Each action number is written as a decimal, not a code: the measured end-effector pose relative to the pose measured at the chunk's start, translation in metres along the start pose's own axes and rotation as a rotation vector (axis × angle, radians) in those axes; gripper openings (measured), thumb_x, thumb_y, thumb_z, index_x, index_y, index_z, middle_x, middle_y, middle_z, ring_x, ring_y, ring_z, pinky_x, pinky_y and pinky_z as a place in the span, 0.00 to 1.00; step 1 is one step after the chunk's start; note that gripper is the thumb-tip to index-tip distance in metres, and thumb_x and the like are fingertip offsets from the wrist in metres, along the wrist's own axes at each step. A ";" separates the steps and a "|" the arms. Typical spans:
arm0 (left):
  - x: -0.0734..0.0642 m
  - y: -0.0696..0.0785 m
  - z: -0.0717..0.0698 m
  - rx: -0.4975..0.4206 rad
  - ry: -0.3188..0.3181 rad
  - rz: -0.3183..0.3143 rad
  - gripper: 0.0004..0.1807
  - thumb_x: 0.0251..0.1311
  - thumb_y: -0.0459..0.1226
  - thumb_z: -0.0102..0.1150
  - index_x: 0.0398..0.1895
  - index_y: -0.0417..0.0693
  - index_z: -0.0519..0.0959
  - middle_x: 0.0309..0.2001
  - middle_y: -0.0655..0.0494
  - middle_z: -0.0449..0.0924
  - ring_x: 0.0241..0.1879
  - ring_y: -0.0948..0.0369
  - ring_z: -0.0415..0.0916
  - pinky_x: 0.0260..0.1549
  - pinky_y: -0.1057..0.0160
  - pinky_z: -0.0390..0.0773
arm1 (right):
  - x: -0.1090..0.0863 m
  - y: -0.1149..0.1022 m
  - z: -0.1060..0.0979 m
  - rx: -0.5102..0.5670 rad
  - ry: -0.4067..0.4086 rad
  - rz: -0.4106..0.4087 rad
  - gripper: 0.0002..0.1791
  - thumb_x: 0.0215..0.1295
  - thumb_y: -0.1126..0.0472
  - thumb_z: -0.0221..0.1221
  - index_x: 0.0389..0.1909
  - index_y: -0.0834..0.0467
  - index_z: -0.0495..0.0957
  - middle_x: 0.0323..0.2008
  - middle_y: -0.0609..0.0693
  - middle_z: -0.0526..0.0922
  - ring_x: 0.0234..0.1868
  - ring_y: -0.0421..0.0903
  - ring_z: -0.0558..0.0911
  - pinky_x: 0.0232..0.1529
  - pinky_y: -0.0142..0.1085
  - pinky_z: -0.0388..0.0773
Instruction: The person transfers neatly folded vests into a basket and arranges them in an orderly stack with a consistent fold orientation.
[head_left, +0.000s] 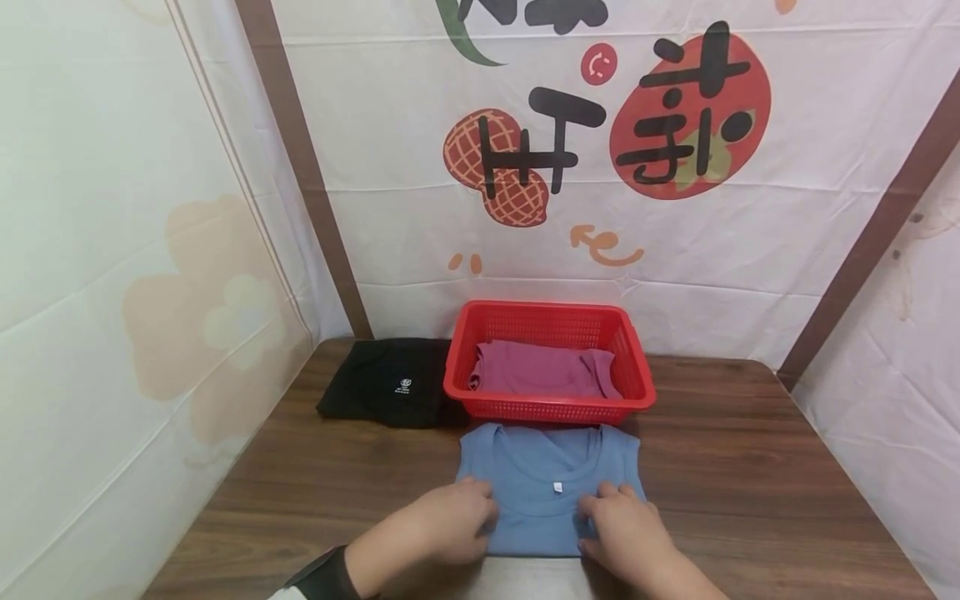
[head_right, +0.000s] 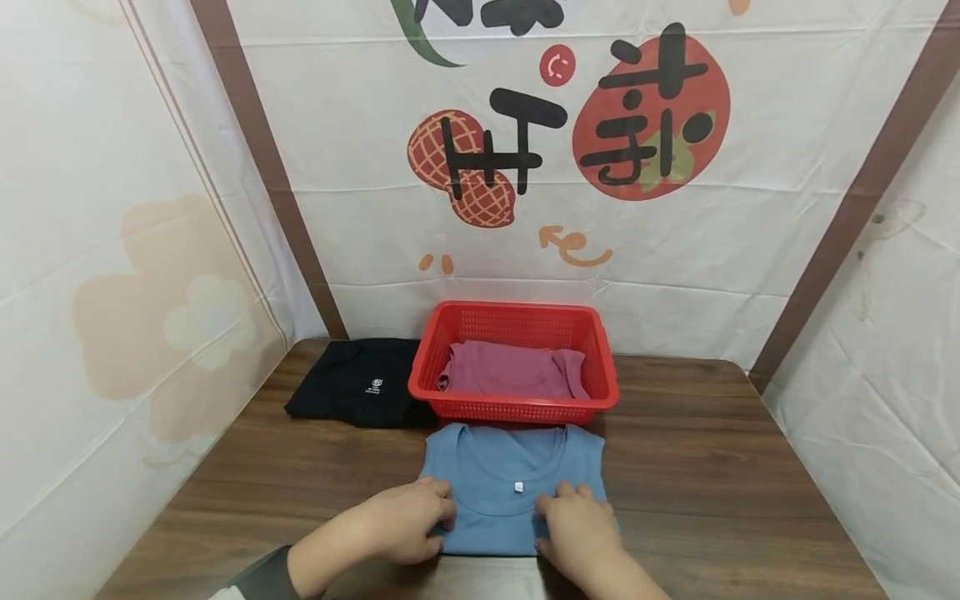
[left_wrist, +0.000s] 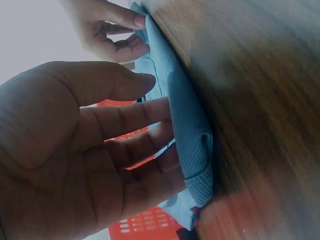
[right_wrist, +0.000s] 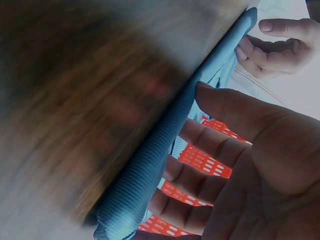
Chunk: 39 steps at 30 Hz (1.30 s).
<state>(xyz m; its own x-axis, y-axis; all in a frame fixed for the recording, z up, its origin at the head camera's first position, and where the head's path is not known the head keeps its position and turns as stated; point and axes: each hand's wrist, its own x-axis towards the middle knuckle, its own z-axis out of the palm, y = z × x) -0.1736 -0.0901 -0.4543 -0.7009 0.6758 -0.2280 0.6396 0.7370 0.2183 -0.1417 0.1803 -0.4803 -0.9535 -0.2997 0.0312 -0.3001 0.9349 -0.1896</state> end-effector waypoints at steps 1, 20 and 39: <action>-0.001 0.000 0.000 -0.003 0.006 0.000 0.04 0.56 0.42 0.69 0.33 0.57 0.84 0.35 0.66 0.73 0.38 0.66 0.69 0.34 0.64 0.76 | 0.000 0.000 -0.001 0.001 -0.003 0.002 0.15 0.45 0.51 0.79 0.32 0.47 0.84 0.31 0.46 0.77 0.37 0.52 0.77 0.29 0.54 0.78; 0.003 -0.026 -0.008 -0.343 0.242 -0.379 0.23 0.62 0.45 0.68 0.53 0.36 0.83 0.43 0.48 0.83 0.42 0.55 0.79 0.43 0.48 0.83 | 0.016 0.038 -0.037 0.223 0.145 0.281 0.26 0.61 0.49 0.69 0.52 0.65 0.82 0.43 0.58 0.87 0.44 0.56 0.86 0.44 0.56 0.82; 0.012 -0.050 -0.006 -0.909 0.156 -0.568 0.38 0.67 0.49 0.65 0.68 0.30 0.68 0.52 0.41 0.80 0.43 0.50 0.82 0.34 0.49 0.86 | 0.029 0.071 -0.022 0.368 -0.038 0.454 0.25 0.69 0.40 0.60 0.28 0.59 0.73 0.23 0.52 0.73 0.27 0.48 0.73 0.27 0.40 0.67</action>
<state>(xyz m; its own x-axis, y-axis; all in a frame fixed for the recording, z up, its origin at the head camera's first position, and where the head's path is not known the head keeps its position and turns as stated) -0.2163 -0.1187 -0.4621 -0.8946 0.1815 -0.4083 -0.2194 0.6176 0.7553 -0.1915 0.2418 -0.4709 -0.9807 0.1020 -0.1666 0.1737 0.8457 -0.5045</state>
